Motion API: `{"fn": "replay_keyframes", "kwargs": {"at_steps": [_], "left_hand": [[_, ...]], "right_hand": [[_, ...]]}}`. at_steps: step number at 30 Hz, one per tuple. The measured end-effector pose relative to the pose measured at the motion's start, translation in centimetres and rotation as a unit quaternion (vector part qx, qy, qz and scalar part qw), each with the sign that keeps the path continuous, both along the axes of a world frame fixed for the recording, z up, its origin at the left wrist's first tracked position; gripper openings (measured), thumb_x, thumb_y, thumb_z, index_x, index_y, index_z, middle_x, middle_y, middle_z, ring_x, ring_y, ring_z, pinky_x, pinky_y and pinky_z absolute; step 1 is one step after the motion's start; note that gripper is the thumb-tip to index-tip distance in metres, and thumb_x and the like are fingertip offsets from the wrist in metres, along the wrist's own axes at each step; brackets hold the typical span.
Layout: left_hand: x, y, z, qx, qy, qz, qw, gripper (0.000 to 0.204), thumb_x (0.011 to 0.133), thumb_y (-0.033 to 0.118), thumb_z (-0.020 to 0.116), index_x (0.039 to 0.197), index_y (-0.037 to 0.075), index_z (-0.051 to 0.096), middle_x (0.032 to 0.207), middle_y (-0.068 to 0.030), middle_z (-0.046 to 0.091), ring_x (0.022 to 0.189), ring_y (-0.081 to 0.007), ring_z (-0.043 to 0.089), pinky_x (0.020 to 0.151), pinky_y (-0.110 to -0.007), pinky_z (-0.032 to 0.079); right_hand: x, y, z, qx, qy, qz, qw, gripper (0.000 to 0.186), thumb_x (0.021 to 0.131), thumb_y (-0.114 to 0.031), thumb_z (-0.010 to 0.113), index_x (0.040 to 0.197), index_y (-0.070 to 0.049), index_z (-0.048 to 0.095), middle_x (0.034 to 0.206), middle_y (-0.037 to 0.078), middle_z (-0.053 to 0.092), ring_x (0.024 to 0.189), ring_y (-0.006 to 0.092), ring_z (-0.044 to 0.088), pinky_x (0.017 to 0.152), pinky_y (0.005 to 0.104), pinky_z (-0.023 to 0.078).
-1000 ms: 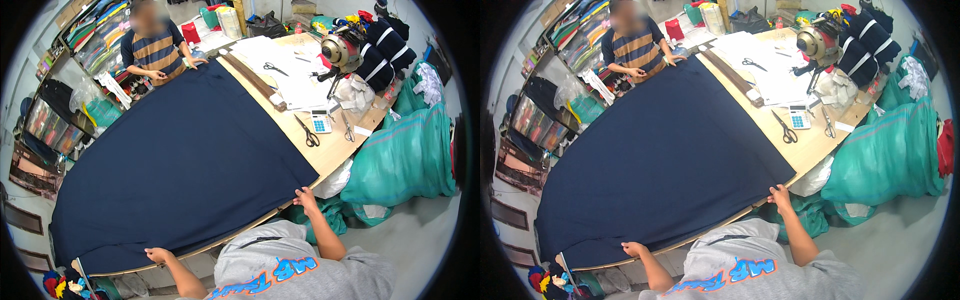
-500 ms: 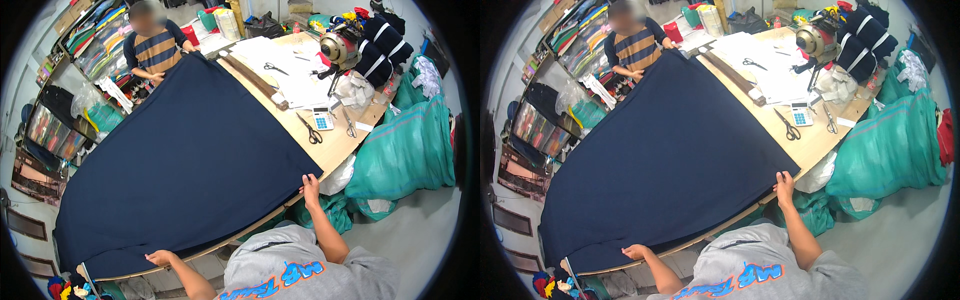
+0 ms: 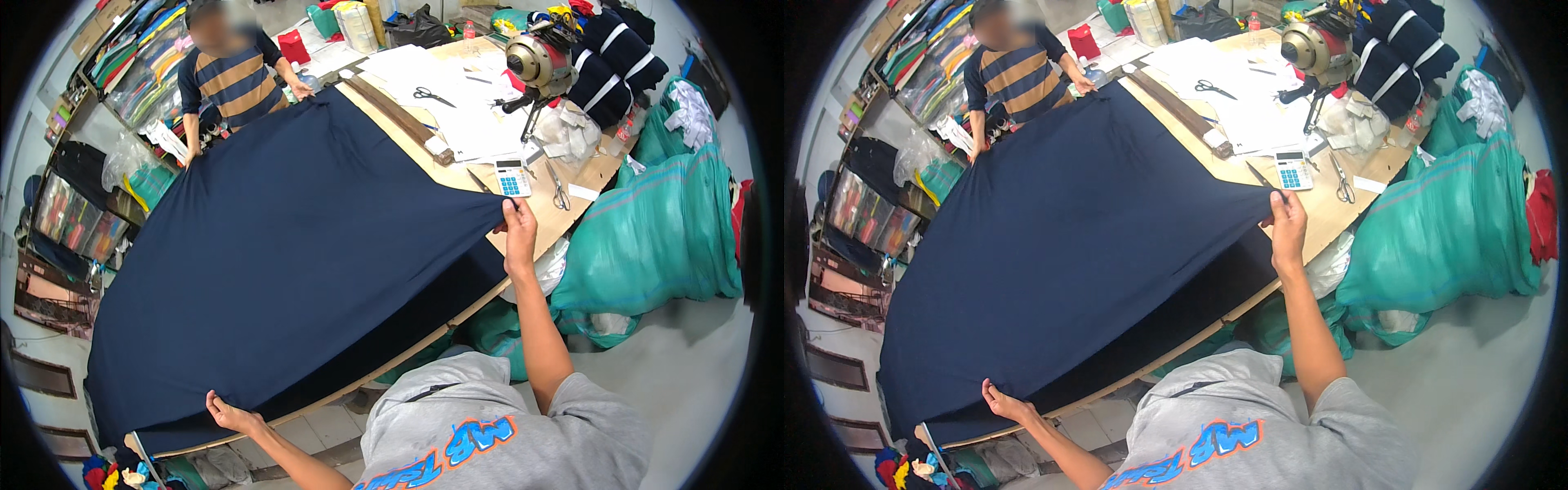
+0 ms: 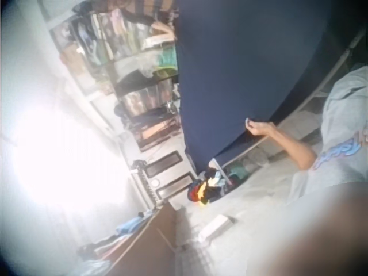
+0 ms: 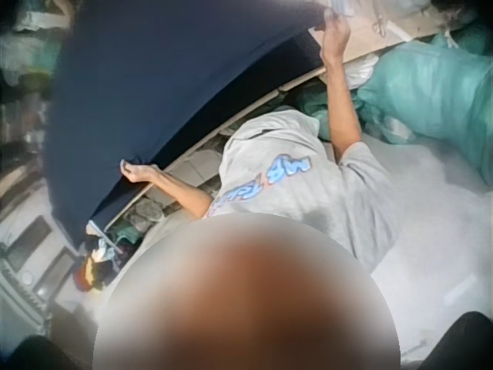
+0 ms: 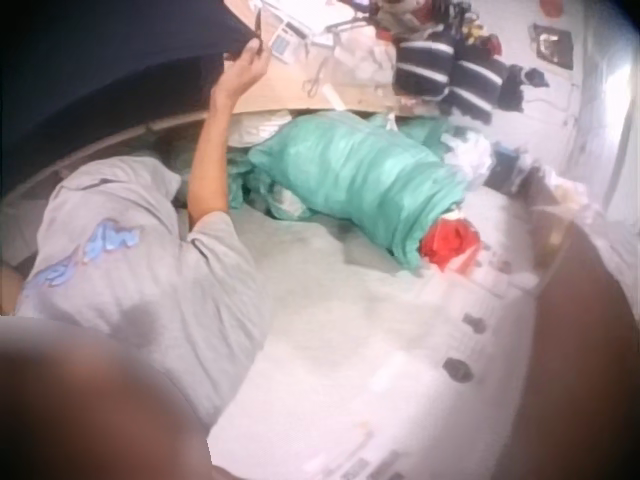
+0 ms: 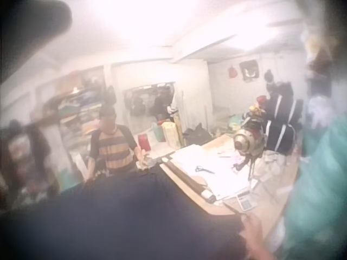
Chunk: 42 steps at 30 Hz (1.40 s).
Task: The person cuts a large piece of dark blue fabric on a table using scissors and a long ruler, assisted by another person who helps smooth and hold the material. The person also cuts open a plastic-wrapped bundle of fabric and removes a piece before returning to cut the main fabric sheet.
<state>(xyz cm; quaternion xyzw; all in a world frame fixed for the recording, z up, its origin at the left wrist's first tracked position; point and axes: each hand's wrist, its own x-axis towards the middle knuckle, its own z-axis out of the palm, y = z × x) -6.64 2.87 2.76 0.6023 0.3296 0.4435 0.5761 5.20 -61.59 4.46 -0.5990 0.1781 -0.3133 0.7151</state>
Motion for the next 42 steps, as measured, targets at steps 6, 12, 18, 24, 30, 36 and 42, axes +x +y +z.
{"fn": "replay_keyframes", "kwargs": {"at_steps": [6,12,18,24,30,36,42], "left_hand": [[-0.5,-7.2,-1.8,0.041,0.049,0.016,0.998,0.015,0.107,0.014,0.053,0.11,0.009,0.067,0.103,-0.0005,0.056,0.095,-0.0158,0.053,0.087,-0.033,0.049],[-3.1,-5.1,-12.6,-0.085,0.108,0.128,0.982,0.048,0.106,0.024,0.064,0.151,0.011,0.053,0.135,-0.015,0.059,0.105,-0.0244,0.059,0.089,-0.041,0.052],[-4.9,-2.0,-19.1,-0.227,0.208,0.191,0.932,0.059,0.102,0.035,0.079,0.149,0.011,0.052,0.074,-0.0013,0.061,0.054,-0.0118,0.05,0.049,-0.029,0.038],[-4.6,-1.4,-18.6,-0.237,0.226,0.052,0.944,0.039,0.109,0.037,0.07,0.123,0.003,0.059,0.096,-0.0073,0.066,0.066,-0.014,0.056,0.056,-0.03,0.041],[-4.3,0.6,-18.8,-0.242,0.247,0.078,0.935,0.052,0.111,0.048,0.063,0.128,-0.001,0.064,0.124,-0.0107,0.072,0.103,-0.0267,0.07,0.087,-0.045,0.058],[-2.4,0.9,-17.2,-0.258,0.244,0.028,0.934,0.075,0.113,0.059,0.051,0.143,-0.01,0.053,0.15,-0.023,0.06,0.131,-0.0381,0.064,0.115,-0.051,0.053],[-1.1,1.6,-15.2,-0.098,0.275,0.111,0.95,0.086,0.115,0.061,0.04,0.138,-0.021,0.054,0.144,-0.0301,0.063,0.126,-0.0427,0.065,0.111,-0.05,0.053]], "right_hand": [[-1.3,-5.7,-2.0,-0.03,0.015,-0.065,0.997,0.019,0.114,-0.024,0.062,0.108,-0.007,0.068,0.082,-0.003,0.068,0.068,0.0055,0.057,0.062,0.0247,0.049],[-2.5,-6.1,-9.1,-0.158,0.135,-0.068,0.976,0.018,0.112,-0.018,0.062,0.102,-0.004,0.065,0.071,-0.001,0.056,0.057,0.0067,0.048,0.053,0.0274,0.041],[-6.3,-4.6,-17.8,-0.086,0.281,-0.073,0.953,0.016,0.11,-0.015,0.064,0.104,0.0,0.065,0.071,0.004,0.061,0.059,0.0126,0.058,0.055,0.031,0.046],[-6.9,-4.6,-18.6,-0.083,0.337,-0.078,0.935,0.017,0.109,-0.014,0.063,0.109,0.001,0.07,0.073,0.006,0.064,0.06,0.0162,0.062,0.057,0.0348,0.049],[-5.3,-4.3,-19.8,-0.129,0.417,-0.047,0.898,0.017,0.108,-0.014,0.064,0.116,-0.001,0.072,0.079,0.008,0.07,0.059,0.0155,0.065,0.058,0.0348,0.052],[-4.9,-5.9,-21.3,-0.295,0.472,-0.051,0.829,0.034,0.102,-0.038,0.073,0.111,-0.006,0.073,0.1,0.018,0.079,0.091,0.0337,0.077,0.083,0.0462,0.058],[-3.5,-6.3,-19.1,-0.316,0.503,0.019,0.804,0.04,0.099,-0.045,0.076,0.102,-0.006,0.073,0.097,0.018,0.079,0.094,0.0359,0.076,0.087,0.0463,0.057]]}}
